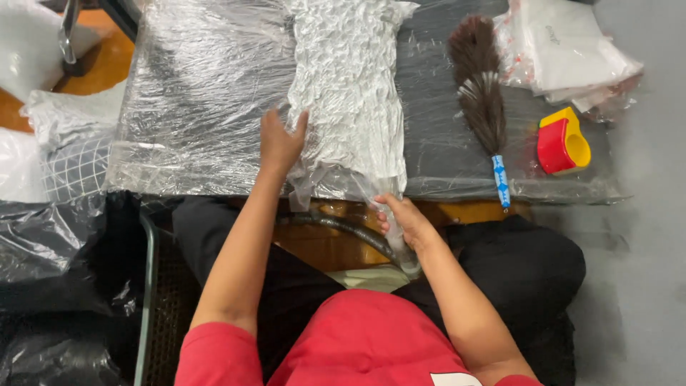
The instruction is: Packing a pillow into a plastic bag and vacuum sealing it using a hose and tape.
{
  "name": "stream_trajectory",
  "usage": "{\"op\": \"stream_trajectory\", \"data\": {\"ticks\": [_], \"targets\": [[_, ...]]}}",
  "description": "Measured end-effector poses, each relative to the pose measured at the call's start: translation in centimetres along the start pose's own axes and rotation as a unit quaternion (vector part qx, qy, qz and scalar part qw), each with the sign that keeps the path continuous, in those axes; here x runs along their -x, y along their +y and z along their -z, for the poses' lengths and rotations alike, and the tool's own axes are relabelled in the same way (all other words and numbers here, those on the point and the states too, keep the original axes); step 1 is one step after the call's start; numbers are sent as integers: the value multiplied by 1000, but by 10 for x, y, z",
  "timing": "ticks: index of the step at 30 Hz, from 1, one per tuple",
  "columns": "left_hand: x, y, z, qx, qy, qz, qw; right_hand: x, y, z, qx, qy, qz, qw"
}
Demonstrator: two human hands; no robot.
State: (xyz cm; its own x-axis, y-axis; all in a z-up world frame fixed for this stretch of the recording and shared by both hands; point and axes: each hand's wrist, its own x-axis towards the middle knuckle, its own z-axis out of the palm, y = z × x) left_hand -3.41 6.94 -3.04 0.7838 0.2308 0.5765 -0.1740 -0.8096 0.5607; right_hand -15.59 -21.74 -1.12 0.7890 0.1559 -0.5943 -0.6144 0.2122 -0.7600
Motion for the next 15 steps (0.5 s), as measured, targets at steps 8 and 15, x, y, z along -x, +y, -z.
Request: {"op": "stream_trajectory", "data": {"ticks": [8, 15], "targets": [[43, -5, 13, -3, -54, 20, 998, -2, 2, -5, 14, 20, -22, 999], [43, -6, 11, 3, -46, 16, 999, -4, 1, -8, -1, 25, -26, 999]]}}
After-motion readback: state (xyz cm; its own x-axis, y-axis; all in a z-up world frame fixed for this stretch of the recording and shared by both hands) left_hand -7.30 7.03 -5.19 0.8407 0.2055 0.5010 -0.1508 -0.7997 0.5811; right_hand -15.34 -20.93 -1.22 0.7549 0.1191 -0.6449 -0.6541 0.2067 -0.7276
